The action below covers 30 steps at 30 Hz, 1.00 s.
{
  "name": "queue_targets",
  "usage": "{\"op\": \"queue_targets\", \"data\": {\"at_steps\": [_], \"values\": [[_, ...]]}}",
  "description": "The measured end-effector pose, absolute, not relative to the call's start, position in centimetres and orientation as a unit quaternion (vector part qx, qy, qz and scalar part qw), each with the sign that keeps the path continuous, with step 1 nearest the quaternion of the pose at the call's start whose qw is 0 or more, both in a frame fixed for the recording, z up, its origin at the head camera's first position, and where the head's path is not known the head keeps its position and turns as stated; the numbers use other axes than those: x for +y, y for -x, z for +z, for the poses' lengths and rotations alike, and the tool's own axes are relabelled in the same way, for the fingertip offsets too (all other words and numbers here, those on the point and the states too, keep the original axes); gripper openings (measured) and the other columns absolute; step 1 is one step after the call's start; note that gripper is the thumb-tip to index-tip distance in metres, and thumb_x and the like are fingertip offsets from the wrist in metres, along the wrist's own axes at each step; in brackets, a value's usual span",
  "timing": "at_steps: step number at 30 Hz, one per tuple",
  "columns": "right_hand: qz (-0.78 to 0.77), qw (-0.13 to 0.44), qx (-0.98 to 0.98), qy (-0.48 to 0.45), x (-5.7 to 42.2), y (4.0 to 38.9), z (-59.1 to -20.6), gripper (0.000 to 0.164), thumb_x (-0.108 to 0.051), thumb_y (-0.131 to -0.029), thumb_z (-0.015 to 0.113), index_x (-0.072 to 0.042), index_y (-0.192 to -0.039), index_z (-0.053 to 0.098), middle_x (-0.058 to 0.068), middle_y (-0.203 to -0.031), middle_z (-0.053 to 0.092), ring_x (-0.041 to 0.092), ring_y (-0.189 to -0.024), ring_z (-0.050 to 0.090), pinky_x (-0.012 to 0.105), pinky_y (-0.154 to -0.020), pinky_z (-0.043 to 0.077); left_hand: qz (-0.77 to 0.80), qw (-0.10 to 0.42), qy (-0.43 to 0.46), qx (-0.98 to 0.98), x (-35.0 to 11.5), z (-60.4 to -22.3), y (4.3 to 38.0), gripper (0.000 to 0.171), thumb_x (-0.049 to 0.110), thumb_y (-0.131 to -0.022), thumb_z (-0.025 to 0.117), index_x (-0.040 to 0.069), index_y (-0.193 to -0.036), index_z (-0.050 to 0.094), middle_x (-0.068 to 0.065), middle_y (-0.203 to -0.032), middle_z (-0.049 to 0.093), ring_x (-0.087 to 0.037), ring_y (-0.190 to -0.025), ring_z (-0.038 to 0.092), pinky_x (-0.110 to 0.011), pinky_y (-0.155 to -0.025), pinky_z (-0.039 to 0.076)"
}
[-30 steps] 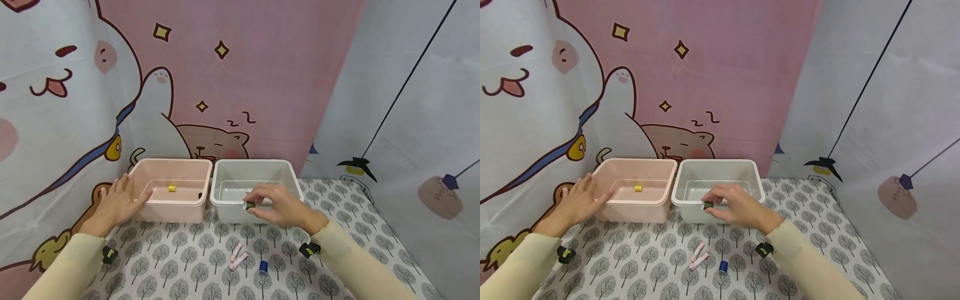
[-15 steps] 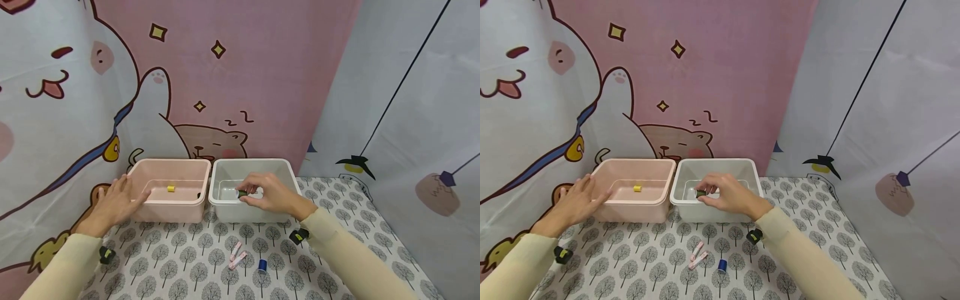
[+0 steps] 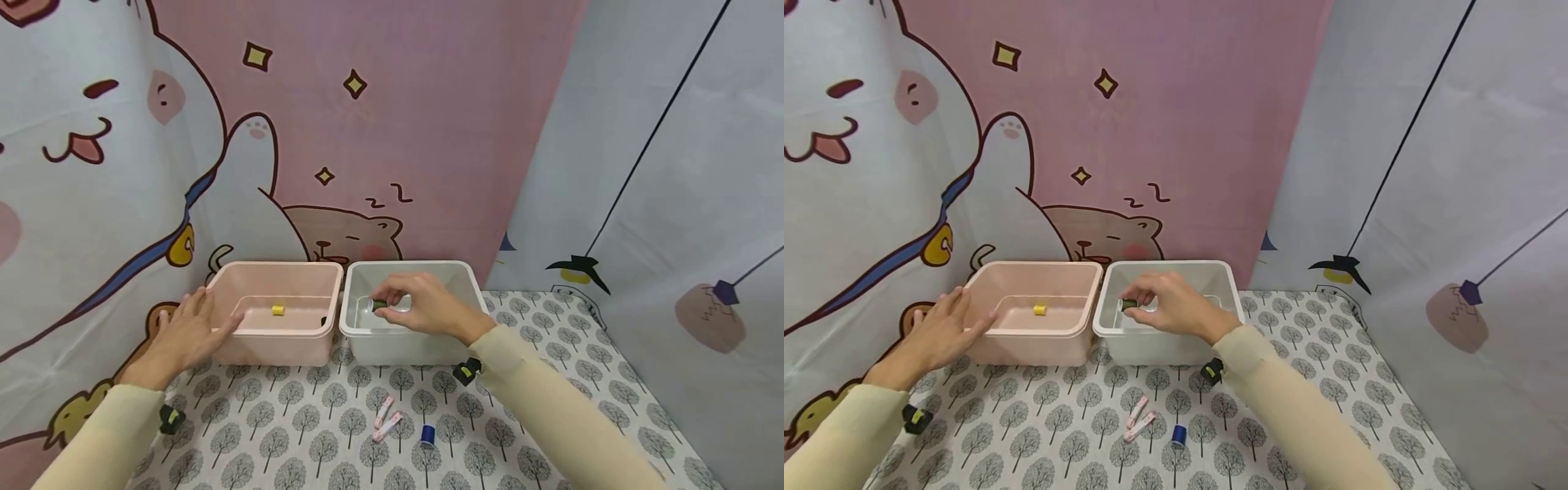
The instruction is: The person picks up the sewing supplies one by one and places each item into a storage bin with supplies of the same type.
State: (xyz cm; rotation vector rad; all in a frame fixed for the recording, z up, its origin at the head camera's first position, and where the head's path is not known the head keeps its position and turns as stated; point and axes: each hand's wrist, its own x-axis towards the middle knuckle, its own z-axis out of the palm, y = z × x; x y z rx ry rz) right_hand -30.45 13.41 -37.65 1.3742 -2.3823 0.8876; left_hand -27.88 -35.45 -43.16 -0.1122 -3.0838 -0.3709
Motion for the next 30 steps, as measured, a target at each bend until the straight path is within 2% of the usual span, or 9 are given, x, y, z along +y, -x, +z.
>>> {"op": "queue_targets", "data": {"at_steps": [9, 17, 30], "values": [[0.31, 0.111, -0.819, -0.471, 11.2, 31.7, -37.1, 0.026, -0.013, -0.102, 0.09, -0.008, -0.127, 0.085, 0.004, -0.115, 0.088, 0.012, -0.097, 0.08, 0.028, -0.094, 0.069, -0.123, 0.025, 0.034, -0.991, -35.8, -43.5, 27.6, 0.114, 0.077, -0.117, 0.035, -0.015, -0.179, 0.013, -0.047, -0.186, 0.007, -0.077, -0.17, 0.009, -0.097, -0.131, 0.003], [0.319, 0.105, -0.82, -0.463, 9.3, 32.8, -37.2, 0.024, -0.014, -0.103, 0.089, -0.007, -0.126, 0.085, 0.003, -0.11, 0.087, 0.011, -0.096, 0.08, 0.024, -0.093, 0.069, -0.122, 0.022, 0.036, -0.992, -35.9, -43.9, 27.4, 0.113, 0.077, -0.118, 0.033, -0.016, -0.179, 0.012, -0.048, -0.186, 0.006, -0.078, -0.169, 0.009, -0.097, -0.131, 0.003], [0.321, 0.103, -0.83, -0.444, 7.1, 35.2, -35.9, 0.024, -0.011, -0.103, 0.09, -0.006, -0.125, 0.085, 0.008, -0.109, 0.087, 0.017, -0.097, 0.082, 0.02, -0.09, 0.069, -0.117, 0.025, 0.036, -0.992, -35.5, -43.4, 28.2, 0.115, 0.078, -0.117, 0.034, -0.016, -0.179, 0.012, -0.047, -0.186, 0.006, -0.078, -0.169, 0.009, -0.097, -0.131, 0.004]]}}
